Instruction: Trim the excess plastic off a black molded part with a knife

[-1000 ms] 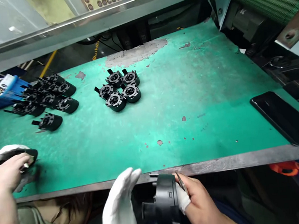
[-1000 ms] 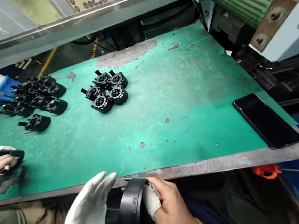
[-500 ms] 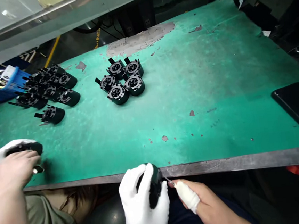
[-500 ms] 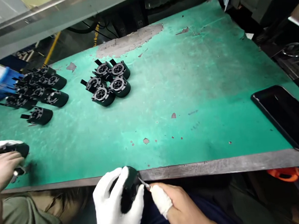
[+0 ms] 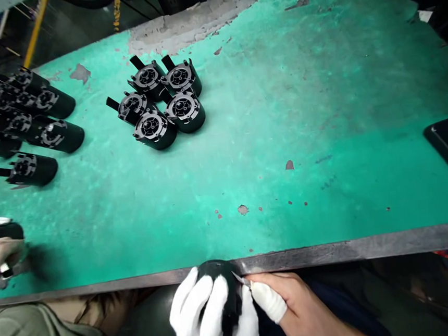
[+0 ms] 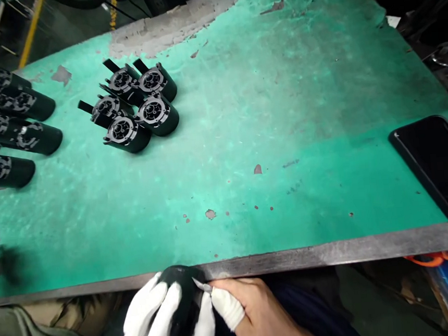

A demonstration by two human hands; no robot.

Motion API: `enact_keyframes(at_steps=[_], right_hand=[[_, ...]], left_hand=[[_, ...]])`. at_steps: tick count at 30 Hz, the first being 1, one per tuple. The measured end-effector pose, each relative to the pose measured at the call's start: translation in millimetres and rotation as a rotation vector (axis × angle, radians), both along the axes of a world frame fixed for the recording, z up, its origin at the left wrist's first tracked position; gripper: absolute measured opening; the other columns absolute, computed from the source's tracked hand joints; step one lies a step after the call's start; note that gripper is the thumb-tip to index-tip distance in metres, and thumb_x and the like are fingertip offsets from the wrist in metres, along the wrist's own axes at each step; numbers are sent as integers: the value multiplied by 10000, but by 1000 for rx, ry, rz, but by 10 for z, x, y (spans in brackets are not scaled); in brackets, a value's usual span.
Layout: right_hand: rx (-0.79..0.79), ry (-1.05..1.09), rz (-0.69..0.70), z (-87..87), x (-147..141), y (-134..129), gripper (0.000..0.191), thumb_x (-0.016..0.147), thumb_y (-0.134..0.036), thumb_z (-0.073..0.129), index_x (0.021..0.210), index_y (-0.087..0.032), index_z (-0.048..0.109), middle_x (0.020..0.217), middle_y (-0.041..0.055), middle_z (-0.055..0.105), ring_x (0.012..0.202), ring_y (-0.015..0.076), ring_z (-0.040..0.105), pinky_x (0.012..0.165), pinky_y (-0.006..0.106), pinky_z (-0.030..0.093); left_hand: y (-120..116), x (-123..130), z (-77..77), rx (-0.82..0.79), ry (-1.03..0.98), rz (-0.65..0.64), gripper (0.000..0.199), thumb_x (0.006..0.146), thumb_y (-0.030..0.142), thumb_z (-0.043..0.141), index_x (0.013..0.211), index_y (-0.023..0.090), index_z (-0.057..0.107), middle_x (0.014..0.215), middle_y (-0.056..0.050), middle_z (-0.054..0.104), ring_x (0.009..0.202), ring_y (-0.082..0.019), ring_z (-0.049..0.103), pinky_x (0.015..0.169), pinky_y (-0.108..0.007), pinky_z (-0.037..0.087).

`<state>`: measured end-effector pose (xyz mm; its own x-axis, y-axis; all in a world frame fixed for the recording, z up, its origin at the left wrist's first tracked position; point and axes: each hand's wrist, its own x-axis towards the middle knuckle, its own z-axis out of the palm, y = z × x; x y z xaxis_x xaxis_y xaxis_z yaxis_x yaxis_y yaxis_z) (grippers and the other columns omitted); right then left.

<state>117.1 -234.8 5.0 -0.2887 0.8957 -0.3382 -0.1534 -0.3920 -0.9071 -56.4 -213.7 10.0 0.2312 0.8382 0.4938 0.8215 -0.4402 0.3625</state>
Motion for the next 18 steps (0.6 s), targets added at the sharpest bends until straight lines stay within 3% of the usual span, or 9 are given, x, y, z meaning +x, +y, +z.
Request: enact_keyframes(at_steps=[4,8,14,18], right_hand=[[-34,-98,-15,-42,-72,-38,351,1031,-374,437,1195,-265,727,1109,55,739,981,221,652,927,334,491],[-131,-197,-62,-135,-150,-100,413,1007,-483,450,1004,-213,762,969,79,744,933,251,649,879,350,507],[-82,-93,-87,-186,-140,-79,500,998,-550,430,869,-172,730,845,54,702,835,218,615,818,321,509],[-80,-31,-62,-154,-74,-38,494,1003,-546,425,873,-175,723,867,46,691,885,225,606,858,334,496]], left_hand=[[29,19,-62,70,-69,43,463,539,88,898,936,177,678,956,-57,616,992,-327,673,816,-499,612],[127,21,-110,207,-50,4,299,586,172,877,789,207,661,828,-21,622,871,-272,697,757,-467,634],[187,-78,-179,303,39,-123,297,599,139,866,816,219,678,820,-6,644,825,-232,699,769,-434,644],[155,-67,-193,258,-66,-45,343,553,181,902,808,169,673,845,-26,650,871,-266,704,766,-436,640]])
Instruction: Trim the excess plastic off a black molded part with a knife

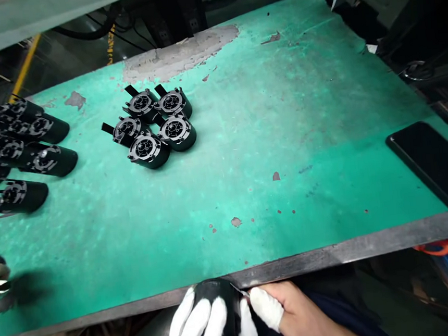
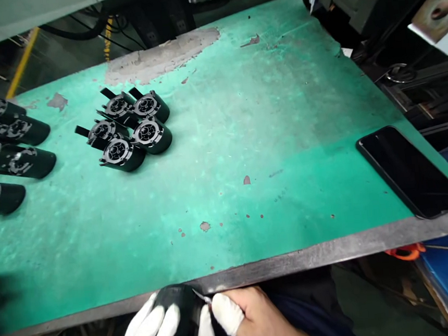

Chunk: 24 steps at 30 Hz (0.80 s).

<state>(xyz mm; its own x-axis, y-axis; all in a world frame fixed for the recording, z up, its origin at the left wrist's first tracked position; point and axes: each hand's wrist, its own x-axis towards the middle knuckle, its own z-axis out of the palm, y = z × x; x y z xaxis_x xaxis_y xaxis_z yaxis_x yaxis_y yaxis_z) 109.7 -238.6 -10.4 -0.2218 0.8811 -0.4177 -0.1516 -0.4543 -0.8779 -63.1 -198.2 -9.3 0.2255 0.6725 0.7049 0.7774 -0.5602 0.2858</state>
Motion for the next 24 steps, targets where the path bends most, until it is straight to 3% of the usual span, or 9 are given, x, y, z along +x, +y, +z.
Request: enact_keyframes(at_steps=[6,11,16,21,24], right_hand=[[-74,-13,38,21,28,2,517,990,-579,427,828,-180,712,872,35,681,875,231,603,855,334,493],[-147,-52,-16,62,-52,16,504,1000,-555,423,808,-172,687,895,48,688,886,236,611,844,325,488],[-96,-19,-67,116,-47,33,454,1015,-510,414,849,-186,685,916,54,693,929,236,620,901,331,468],[1,-141,67,83,23,-51,422,1024,-460,425,764,-191,622,736,12,613,732,171,567,725,288,435],[5,-161,111,62,35,-57,420,1032,-453,413,766,-195,609,745,5,611,730,164,553,710,289,411]], left_hand=[[-9,-1,16,-2,58,-102,344,550,72,872,810,185,677,857,-19,646,865,-245,694,808,-458,629],[-58,-13,-21,-33,20,-14,455,449,59,906,792,189,636,838,8,569,823,-224,652,778,-489,647],[-37,9,35,-20,62,-41,408,507,106,894,800,203,627,829,12,546,831,-218,652,772,-476,651],[-62,-10,98,-86,127,-168,368,568,72,847,849,211,654,858,-9,554,911,-243,643,813,-483,633],[-140,-51,50,-98,104,-140,402,548,71,850,868,246,681,853,-10,540,941,-266,643,820,-494,626]])
